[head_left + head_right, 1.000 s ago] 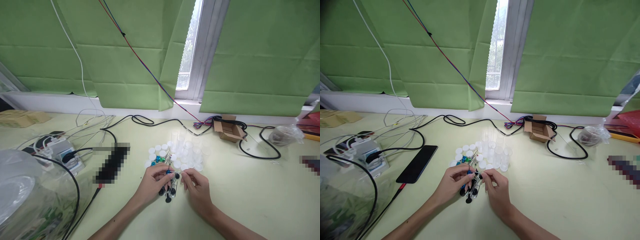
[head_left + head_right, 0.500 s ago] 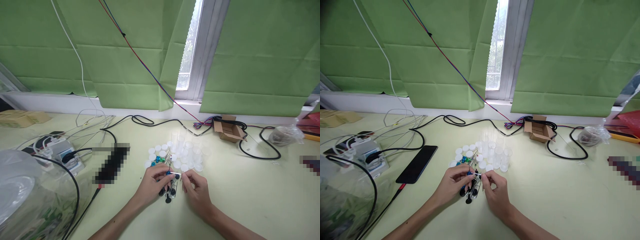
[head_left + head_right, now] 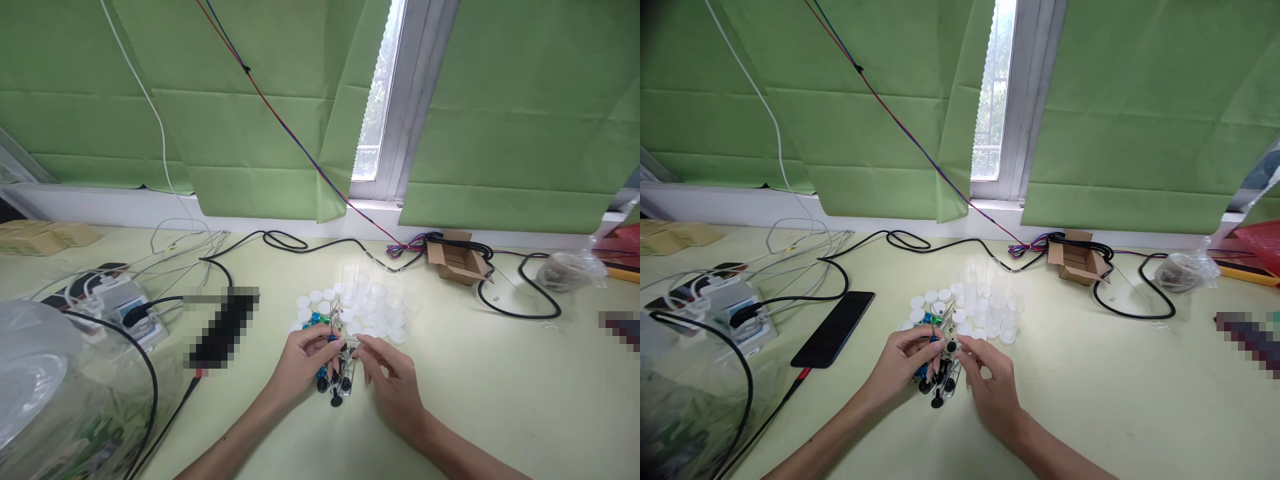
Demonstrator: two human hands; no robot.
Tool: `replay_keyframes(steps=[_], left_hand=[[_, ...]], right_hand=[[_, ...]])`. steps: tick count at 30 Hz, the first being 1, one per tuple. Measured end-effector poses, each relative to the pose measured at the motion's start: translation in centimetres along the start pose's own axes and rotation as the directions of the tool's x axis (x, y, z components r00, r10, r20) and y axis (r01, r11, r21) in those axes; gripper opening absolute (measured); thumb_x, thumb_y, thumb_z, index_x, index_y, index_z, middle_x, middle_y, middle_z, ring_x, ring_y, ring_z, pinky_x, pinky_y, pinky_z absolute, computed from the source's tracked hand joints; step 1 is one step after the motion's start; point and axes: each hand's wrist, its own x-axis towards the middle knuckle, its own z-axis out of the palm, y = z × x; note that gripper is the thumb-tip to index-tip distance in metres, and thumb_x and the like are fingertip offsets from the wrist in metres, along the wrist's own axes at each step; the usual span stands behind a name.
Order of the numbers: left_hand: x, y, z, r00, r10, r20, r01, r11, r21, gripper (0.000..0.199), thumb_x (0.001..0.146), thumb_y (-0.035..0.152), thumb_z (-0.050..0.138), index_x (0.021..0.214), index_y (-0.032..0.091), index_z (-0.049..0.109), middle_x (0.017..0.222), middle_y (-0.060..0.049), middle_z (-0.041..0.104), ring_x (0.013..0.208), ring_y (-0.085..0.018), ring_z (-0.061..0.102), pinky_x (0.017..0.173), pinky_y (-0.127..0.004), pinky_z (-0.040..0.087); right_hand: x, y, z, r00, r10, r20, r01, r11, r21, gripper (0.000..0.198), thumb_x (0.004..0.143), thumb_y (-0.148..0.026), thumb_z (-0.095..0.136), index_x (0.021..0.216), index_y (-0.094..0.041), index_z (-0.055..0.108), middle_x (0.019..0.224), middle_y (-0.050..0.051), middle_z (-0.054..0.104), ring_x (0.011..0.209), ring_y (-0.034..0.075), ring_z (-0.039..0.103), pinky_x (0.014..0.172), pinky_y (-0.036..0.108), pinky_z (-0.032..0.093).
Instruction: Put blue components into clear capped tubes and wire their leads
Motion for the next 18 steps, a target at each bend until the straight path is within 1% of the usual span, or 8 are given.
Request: replay_keyframes(steps=[9,15,18], left_hand=[[-0.20,-0.23,0.11,1.000,-0.002,0.011,0.002,1.000,0.005,0.022,0.087,0.037,0.068,0.087,0.015,0.066,0.059,0.001,0.061,0.050,-0.011,0.055,0.052,-0.023,0.048],[-0.22,-0.11,0.34,0.999,-0.034,0.032,0.035,0.999,-0.016,0.024,0.085,0.037,0.069,0.087,0.014,0.066,0.056,0.000,0.063,0.045,-0.010,0.054,0.047,-0.022,0.046],[-0.29,-0.12,0.41,0.998,-0.047,0.040,0.047,0.999,0.000,0.026,0.085,0.039,0.069,0.089,0.013,0.067,0.053,0.000,0.062,0.043,-0.010,0.053,0.046,-0.022,0.045]], right_hand=[[0.21,-0.45,0.07,0.998,0.036,-0.050,-0.035,0.999,0.020,0.020,0.093,-0.028,0.060,0.102,-0.018,0.074,0.074,0.004,0.071,0.046,0.011,0.052,0.045,0.024,0.048],[0.05,-0.13,0.01,0.997,0.024,-0.078,-0.022,0.999,0.027,0.016,0.091,-0.024,0.061,0.098,-0.018,0.074,0.069,0.003,0.071,0.044,0.010,0.052,0.043,0.021,0.047],[0.06,-0.18,-0.02,0.996,0.008,-0.089,-0.007,1.000,0.017,0.014,0.090,-0.023,0.061,0.094,-0.019,0.074,0.066,0.001,0.069,0.043,0.009,0.051,0.042,0.020,0.045]])
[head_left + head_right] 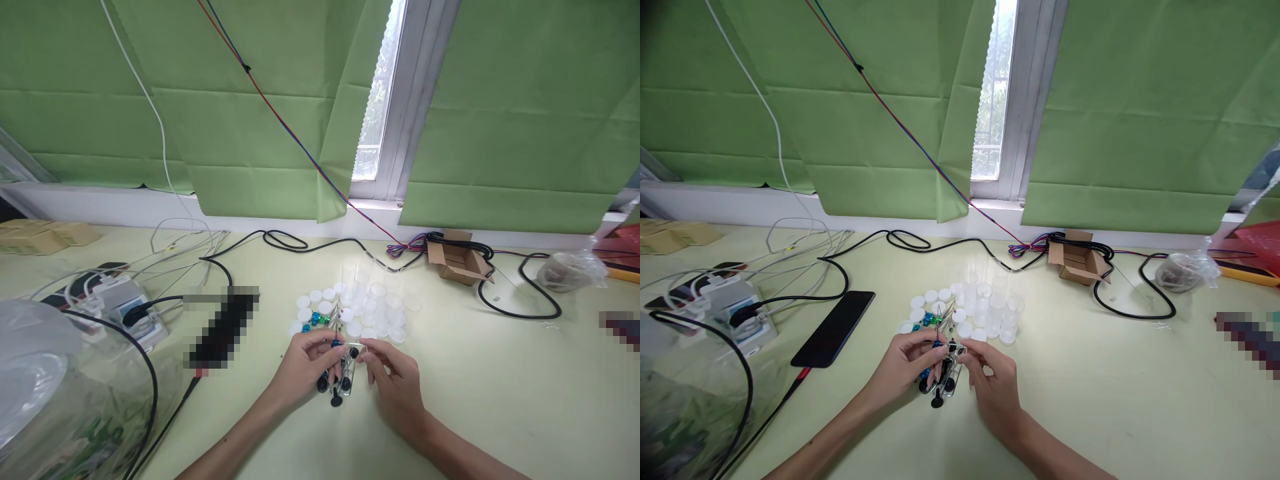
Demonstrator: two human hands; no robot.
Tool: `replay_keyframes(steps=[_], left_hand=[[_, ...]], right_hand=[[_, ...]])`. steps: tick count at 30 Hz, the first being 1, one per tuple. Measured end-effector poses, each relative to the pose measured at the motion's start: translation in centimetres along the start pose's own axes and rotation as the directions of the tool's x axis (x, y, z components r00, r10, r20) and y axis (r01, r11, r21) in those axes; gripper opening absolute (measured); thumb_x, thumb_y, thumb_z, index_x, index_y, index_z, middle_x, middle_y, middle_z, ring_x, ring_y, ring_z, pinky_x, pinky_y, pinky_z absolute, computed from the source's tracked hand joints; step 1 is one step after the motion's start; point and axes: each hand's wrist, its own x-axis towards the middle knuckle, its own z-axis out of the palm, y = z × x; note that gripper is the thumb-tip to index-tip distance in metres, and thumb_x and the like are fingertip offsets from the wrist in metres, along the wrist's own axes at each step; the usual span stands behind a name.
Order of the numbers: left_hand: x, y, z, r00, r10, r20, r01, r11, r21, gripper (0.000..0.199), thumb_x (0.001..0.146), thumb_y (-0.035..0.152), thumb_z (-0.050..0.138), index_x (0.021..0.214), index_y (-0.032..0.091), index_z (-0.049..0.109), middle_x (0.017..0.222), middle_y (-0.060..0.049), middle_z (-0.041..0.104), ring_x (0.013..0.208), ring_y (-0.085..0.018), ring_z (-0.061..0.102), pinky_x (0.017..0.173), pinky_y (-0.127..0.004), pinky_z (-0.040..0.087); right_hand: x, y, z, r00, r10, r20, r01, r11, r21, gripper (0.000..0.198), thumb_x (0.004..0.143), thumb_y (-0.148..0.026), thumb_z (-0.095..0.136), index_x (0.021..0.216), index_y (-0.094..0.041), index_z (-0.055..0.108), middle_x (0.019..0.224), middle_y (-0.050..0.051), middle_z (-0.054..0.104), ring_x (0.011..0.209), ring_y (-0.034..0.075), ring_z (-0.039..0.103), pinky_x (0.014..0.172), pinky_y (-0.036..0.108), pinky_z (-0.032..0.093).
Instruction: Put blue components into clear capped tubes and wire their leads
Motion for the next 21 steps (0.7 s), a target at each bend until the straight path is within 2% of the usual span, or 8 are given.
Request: replay_keyframes(steps=[7,14,21], left_hand=[[0.01,-0.28,0.07,1.000,0.020,0.001,-0.020,0.999,0.037,0.026,0.085,0.038,0.069,0.090,0.013,0.071,0.057,0.000,0.059,0.048,-0.010,0.055,0.048,-0.022,0.048],[-0.05,-0.04,0.29,0.998,0.061,0.007,-0.061,0.995,0.073,0.020,0.084,0.033,0.069,0.084,0.013,0.072,0.077,-0.001,0.057,0.050,-0.009,0.056,0.049,-0.022,0.049],[-0.24,0.28,0.41,0.998,0.059,0.032,-0.062,0.991,0.117,0.018,0.085,0.031,0.068,0.081,0.013,0.072,0.079,-0.001,0.055,0.050,-0.008,0.056,0.050,-0.022,0.049]], right_hand=[[0.13,-0.24,0.01,1.000,0.013,0.009,-0.013,1.000,-0.003,0.018,0.092,-0.023,0.057,0.084,-0.018,0.072,0.062,0.000,0.064,0.044,0.009,0.052,0.042,0.019,0.044],[0.15,-0.33,0.06,0.998,0.065,0.023,-0.065,0.998,0.003,0.031,0.096,-0.030,0.053,0.070,-0.017,0.064,0.056,-0.001,0.058,0.043,0.009,0.050,0.040,0.019,0.041],[0.18,-0.25,0.00,0.996,0.086,0.037,-0.085,0.996,-0.030,0.040,0.099,-0.035,0.049,0.063,-0.018,0.055,0.049,-0.003,0.051,0.041,0.008,0.045,0.042,0.020,0.037]])
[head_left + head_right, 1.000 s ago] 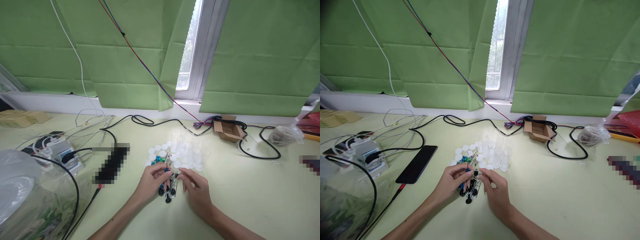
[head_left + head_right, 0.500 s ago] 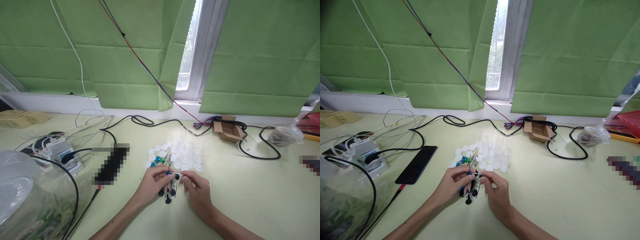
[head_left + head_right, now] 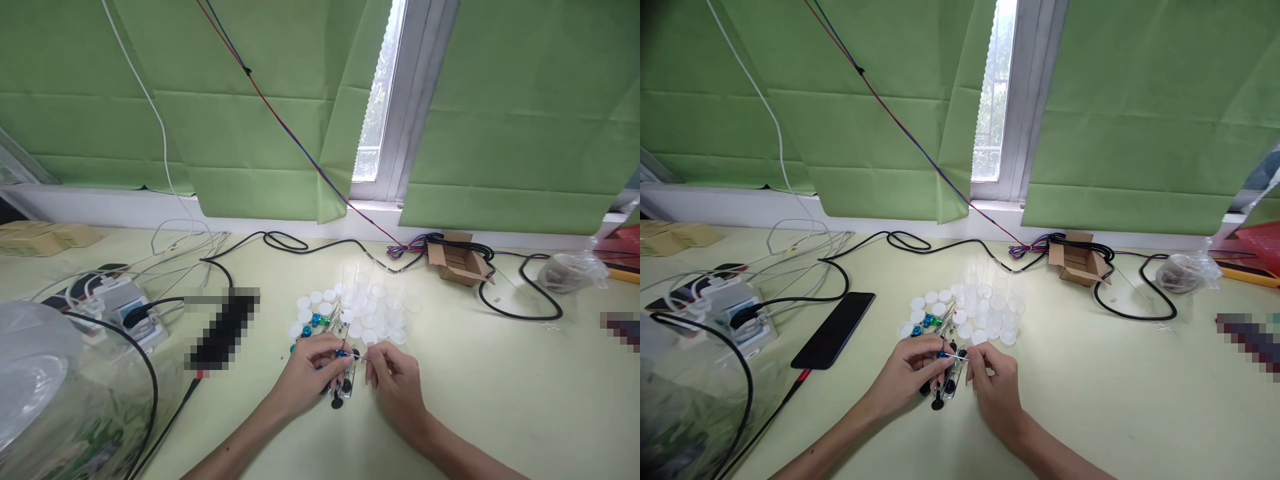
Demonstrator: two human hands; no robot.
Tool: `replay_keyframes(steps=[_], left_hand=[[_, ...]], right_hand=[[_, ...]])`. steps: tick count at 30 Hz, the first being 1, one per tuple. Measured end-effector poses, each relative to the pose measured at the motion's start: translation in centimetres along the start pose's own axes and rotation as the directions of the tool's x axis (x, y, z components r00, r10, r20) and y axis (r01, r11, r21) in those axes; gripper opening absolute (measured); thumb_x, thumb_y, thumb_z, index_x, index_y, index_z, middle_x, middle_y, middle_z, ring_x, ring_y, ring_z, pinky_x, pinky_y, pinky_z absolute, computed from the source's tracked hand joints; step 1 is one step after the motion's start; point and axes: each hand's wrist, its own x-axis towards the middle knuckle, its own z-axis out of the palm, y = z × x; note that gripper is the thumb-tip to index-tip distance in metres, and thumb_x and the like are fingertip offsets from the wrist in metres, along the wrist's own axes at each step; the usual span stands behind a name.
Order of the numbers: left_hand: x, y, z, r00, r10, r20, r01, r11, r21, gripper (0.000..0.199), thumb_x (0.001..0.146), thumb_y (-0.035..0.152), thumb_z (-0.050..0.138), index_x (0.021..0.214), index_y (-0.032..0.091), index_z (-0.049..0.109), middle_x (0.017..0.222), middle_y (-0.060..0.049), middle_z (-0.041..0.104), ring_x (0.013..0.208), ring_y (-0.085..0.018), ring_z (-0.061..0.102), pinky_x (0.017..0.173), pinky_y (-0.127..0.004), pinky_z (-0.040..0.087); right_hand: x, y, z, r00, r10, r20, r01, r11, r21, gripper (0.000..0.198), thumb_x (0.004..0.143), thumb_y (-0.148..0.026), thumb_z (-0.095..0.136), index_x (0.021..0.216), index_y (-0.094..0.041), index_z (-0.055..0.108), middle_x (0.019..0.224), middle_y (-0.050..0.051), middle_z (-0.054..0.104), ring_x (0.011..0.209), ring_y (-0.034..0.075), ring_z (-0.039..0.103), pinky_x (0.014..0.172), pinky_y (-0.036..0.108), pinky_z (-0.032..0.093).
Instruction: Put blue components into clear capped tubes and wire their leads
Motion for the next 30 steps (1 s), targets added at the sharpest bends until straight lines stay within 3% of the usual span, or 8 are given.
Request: replay_keyframes(steps=[7,14,22,30], left_hand=[[0.12,0.20,-0.01,1.000,0.003,0.008,-0.003,1.000,0.011,0.019,0.086,0.030,0.066,0.076,0.013,0.069,0.076,0.000,0.053,0.050,-0.008,0.055,0.049,-0.021,0.047],[0.24,-0.17,-0.22,0.999,-0.025,-0.025,0.023,0.997,-0.068,0.023,0.086,0.036,0.067,0.080,0.014,0.068,0.061,0.001,0.056,0.048,-0.010,0.054,0.048,-0.022,0.047],[0.41,-0.04,-0.34,0.996,-0.082,-0.031,0.078,0.990,-0.120,0.026,0.083,0.039,0.071,0.082,0.013,0.067,0.052,0.001,0.059,0.044,-0.010,0.052,0.046,-0.021,0.045],[0.34,-0.09,-0.37,0.997,-0.080,-0.021,0.076,0.989,-0.129,0.026,0.083,0.039,0.071,0.087,0.013,0.068,0.053,0.001,0.061,0.044,-0.010,0.053,0.046,-0.022,0.045]], right_hand=[[0.05,0.14,-0.03,1.000,-0.020,0.010,0.020,1.000,-0.003,0.038,0.099,-0.034,0.049,0.065,-0.017,0.056,0.050,-0.003,0.050,0.042,0.008,0.045,0.044,0.020,0.038],[-0.07,0.26,0.04,0.999,-0.017,-0.033,0.019,0.998,0.057,0.017,0.093,-0.029,0.059,0.106,-0.020,0.067,0.075,0.002,0.067,0.046,0.009,0.053,0.041,0.021,0.046],[0.24,-0.07,0.30,0.993,-0.080,-0.091,0.085,0.995,0.049,0.012,0.089,-0.021,0.062,0.096,-0.020,0.072,0.070,0.001,0.068,0.045,0.009,0.053,0.041,0.021,0.049],[0.15,0.04,0.12,0.994,-0.064,-0.094,0.067,0.997,0.029,0.016,0.090,-0.026,0.062,0.096,-0.016,0.073,0.065,0.002,0.067,0.042,0.010,0.053,0.038,0.022,0.048]])
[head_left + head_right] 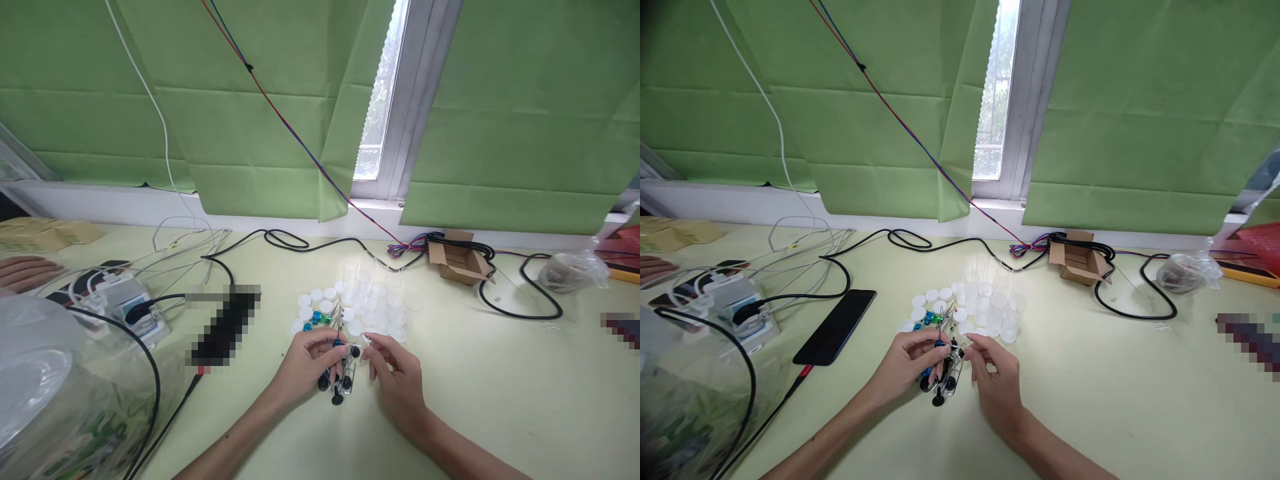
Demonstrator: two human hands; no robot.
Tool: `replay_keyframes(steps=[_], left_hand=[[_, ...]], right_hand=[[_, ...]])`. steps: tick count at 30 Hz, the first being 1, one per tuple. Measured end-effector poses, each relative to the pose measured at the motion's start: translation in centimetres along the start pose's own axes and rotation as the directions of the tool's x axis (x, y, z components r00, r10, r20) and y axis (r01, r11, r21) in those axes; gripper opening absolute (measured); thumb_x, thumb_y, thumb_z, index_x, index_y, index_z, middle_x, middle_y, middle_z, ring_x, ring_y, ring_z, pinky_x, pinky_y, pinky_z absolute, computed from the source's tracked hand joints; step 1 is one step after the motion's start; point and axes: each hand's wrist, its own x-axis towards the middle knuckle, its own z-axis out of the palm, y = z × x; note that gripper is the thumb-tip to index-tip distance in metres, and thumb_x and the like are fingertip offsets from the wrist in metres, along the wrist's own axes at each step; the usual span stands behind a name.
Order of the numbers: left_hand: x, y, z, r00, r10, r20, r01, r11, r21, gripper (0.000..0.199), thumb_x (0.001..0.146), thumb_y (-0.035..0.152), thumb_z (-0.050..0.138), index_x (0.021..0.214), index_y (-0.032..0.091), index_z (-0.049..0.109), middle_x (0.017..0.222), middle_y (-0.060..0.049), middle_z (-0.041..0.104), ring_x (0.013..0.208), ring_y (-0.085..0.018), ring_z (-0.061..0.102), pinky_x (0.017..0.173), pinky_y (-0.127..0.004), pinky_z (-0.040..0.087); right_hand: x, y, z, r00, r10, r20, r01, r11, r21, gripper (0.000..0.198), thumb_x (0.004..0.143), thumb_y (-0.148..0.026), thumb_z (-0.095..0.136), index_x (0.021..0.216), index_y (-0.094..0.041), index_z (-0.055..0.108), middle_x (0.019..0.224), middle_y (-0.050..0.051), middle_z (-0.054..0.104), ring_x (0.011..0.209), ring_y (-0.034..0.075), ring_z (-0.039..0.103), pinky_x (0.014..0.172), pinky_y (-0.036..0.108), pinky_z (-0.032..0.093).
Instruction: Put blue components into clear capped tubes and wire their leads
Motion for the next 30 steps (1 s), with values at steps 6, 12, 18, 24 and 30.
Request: replay_keyframes(steps=[6,12,18,24,30], left_hand=[[0.04,-0.25,0.12,1.000,0.019,-0.005,-0.019,1.000,0.017,0.025,0.083,0.037,0.071,0.086,0.013,0.068,0.054,0.002,0.057,0.047,-0.010,0.053,0.047,-0.022,0.048],[-0.12,-0.52,0.11,0.998,0.059,-0.018,-0.058,0.998,0.036,0.022,0.083,0.035,0.071,0.087,0.013,0.071,0.062,0.001,0.057,0.050,-0.011,0.054,0.048,-0.022,0.050],[-0.15,-0.34,0.21,0.995,0.077,-0.056,-0.074,0.996,0.057,0.022,0.082,0.035,0.072,0.086,0.013,0.072,0.070,0.000,0.058,0.050,-0.010,0.055,0.048,-0.023,0.050],[-0.08,-0.09,0.22,0.994,0.088,-0.067,-0.082,0.993,0.086,0.022,0.081,0.035,0.072,0.080,0.014,0.070,0.070,-0.001,0.058,0.050,-0.010,0.055,0.048,-0.023,0.049],[-0.03,-0.05,0.23,0.995,0.076,-0.067,-0.072,0.995,0.068,0.023,0.082,0.037,0.071,0.080,0.014,0.068,0.062,0.001,0.057,0.049,-0.011,0.054,0.048,-0.023,0.048]], right_hand=[[0.03,0.03,-0.05,0.999,0.032,0.011,-0.032,0.999,0.009,0.017,0.091,-0.031,0.062,0.092,-0.016,0.070,0.062,0.001,0.064,0.041,0.010,0.052,0.038,0.021,0.045],[0.13,-0.45,-0.16,0.995,0.067,0.070,-0.067,0.998,0.000,0.025,0.094,-0.032,0.058,0.076,-0.017,0.065,0.058,0.000,0.059,0.044,0.010,0.051,0.040,0.021,0.043],[0.10,-0.53,-0.16,0.992,0.065,0.110,-0.060,0.997,-0.051,0.033,0.096,-0.035,0.055,0.069,-0.018,0.059,0.054,-0.002,0.055,0.044,0.010,0.048,0.043,0.021,0.041],[0.13,-0.65,-0.21,0.991,-0.001,0.131,0.013,0.995,-0.095,0.035,0.097,-0.033,0.053,0.065,-0.018,0.056,0.053,-0.002,0.054,0.044,0.010,0.047,0.045,0.022,0.040],[0.15,-0.62,-0.18,0.989,-0.013,0.146,0.024,0.997,-0.075,0.028,0.096,-0.030,0.053,0.073,-0.018,0.061,0.057,-0.001,0.057,0.047,0.010,0.050,0.045,0.022,0.043]])
